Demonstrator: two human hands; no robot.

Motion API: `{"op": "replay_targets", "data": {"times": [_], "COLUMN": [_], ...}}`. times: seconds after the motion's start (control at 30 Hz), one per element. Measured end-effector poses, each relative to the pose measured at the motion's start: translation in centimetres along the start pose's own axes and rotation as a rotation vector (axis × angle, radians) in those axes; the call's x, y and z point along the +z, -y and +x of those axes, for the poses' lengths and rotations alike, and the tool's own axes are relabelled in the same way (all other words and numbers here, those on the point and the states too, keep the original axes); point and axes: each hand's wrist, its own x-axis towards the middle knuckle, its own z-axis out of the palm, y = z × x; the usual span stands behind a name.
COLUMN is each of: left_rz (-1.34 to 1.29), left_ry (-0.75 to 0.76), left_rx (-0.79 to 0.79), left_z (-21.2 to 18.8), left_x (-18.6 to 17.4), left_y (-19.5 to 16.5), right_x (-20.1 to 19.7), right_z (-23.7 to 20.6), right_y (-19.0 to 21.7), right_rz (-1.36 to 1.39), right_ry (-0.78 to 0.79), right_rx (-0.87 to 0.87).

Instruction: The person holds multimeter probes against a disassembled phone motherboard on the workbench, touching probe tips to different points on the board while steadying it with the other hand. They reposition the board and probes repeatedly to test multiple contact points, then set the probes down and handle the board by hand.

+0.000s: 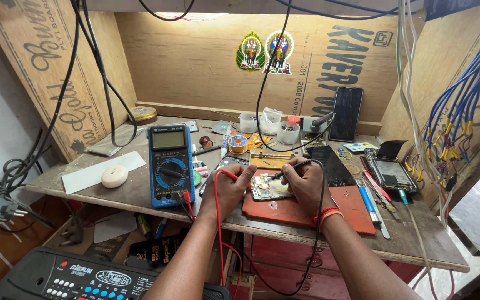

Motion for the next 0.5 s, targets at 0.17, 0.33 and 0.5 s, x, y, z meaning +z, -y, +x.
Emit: {"op": "replay_targets", "data": {"times": [0.17,0.33,0.5], "left_rz": [0.021,-0.031,-0.029], "left_ry": [0.0,0.018,-0.007], "left_rx": [-0.005,-0.008,0.003], "left_z": [-0.02,-0.14,-0.43], "left_x": [-0.05,-0.22,-0.22], "left_y": [-0.13,-0.28,-0.61], "right_x": [0.01,0.1,-0.04], "right_z": [0.04,0.18,0.01], "right_y": [-0.15,-0.29,-0.26], "right_rz": [0.019,0.011,0.025], "right_ry": [0.009,0.012,0.013], "right_rx": [-0.001,-0.001,-0.006]}}
